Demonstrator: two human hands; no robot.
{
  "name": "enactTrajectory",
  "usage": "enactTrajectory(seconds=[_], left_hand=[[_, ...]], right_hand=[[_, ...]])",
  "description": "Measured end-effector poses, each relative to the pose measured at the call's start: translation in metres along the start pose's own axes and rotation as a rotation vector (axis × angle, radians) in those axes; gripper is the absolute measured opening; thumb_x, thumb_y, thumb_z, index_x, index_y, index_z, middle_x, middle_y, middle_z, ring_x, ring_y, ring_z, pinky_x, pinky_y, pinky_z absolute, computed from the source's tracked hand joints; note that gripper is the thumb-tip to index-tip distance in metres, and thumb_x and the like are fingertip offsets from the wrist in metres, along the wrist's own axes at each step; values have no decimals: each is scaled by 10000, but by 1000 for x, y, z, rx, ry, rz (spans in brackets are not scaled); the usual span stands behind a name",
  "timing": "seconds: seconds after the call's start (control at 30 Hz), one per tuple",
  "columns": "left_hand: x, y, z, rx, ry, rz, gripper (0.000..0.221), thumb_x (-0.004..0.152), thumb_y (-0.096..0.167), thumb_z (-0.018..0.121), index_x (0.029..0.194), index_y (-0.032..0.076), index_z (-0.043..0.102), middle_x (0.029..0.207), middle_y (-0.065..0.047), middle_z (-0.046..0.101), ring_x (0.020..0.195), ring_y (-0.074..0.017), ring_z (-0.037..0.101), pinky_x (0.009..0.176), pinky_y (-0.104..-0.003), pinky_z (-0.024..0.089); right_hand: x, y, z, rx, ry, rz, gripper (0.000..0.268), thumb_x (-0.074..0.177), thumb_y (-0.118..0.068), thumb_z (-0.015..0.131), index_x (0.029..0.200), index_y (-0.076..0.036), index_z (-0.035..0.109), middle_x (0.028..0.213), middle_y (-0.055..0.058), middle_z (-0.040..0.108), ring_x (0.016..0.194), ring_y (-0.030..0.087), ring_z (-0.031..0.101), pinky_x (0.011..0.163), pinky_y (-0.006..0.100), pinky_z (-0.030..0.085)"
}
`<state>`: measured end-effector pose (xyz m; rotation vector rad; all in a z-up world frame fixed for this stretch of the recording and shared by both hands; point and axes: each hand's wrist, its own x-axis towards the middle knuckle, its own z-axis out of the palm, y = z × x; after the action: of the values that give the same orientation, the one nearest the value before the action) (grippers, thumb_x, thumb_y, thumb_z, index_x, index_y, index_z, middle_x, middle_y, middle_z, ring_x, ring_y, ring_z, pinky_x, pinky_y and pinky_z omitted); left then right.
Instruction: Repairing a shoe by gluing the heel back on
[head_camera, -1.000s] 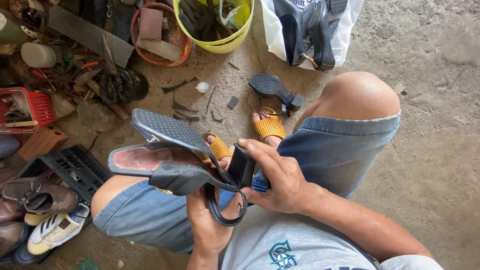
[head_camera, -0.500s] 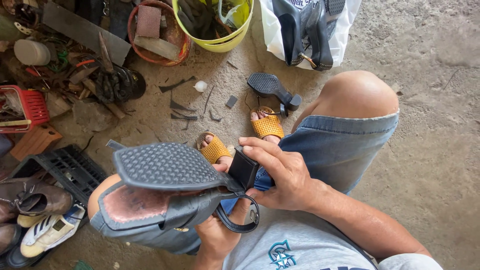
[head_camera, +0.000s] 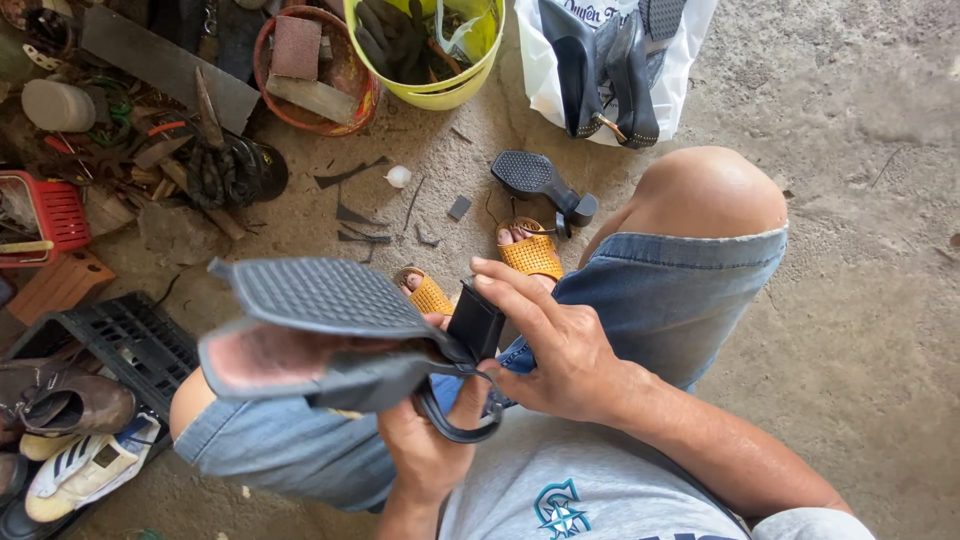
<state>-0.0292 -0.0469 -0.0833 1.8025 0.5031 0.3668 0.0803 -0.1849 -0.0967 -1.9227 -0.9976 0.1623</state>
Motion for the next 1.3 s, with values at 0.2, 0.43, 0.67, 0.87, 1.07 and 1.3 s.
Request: enactTrajectory(seconds=[0.2, 0.43, 0.67, 0.87, 1.07, 1.3], left_hand=[[11, -13, -26, -215, 12, -188, 574, 829, 250, 793, 1302, 87, 512, 1298, -97, 621, 1272, -211, 560, 1042, -367, 520], [18, -14, -35, -446, -172, -100, 637, 858, 226, 810, 1358, 14, 478, 1404, -172, 523, 1192, -261, 657, 1169, -403, 445], [19, -17, -40, -298, -356, 125, 487, 976, 271, 713, 1329, 79, 438, 1341, -176, 642, 1414, -332, 515, 1251, -518, 438], [22, -24, -34, 160, -352, 122, 521, 907, 327, 750, 1355, 99, 617, 1468, -102, 589, 1449, -294, 490, 1307, -463, 266], [19, -25, -42, 68, -508, 156, 812, 1017, 540, 518, 1595, 28, 269, 1704, -207, 220, 1624, -352, 200, 1355, -489, 178], [22, -29, -34, -567, -274, 21, 622, 1001, 377, 744, 1474, 101, 449, 1561, -192, 465, 1511, -330, 427, 1320, -525, 345]], right_hand=[[10, -7, -23, 501, -221, 291, 814, 922, -269, 753, 1555, -39, 297, 1652, 175, 382, 601, 90, 459, 463, 205, 369], [14, 2, -20, 1121, -336, 593, 709, 1026, -499, 443, 1534, -5, 435, 514, -69, 359, 448, 21, 351, 500, 200, 285], [17, 2, -23, 1304, -563, 684, 954, 903, -589, 639, 1583, -20, 286, 1580, 134, 487, 528, -5, 381, 389, 135, 262], [4, 2, -19, 988, -291, 597, 839, 787, -429, 810, 1457, -39, 490, 796, -18, 468, 525, 21, 379, 465, 189, 235], [0, -1, -19, 434, -24, 152, 833, 739, -273, 889, 1407, -20, 461, 1328, 213, 559, 506, 58, 371, 430, 164, 334], [-1, -1, -14, 314, 1, 17, 836, 769, -332, 892, 1386, 19, 450, 1290, 230, 594, 924, 234, 637, 739, 343, 470]])
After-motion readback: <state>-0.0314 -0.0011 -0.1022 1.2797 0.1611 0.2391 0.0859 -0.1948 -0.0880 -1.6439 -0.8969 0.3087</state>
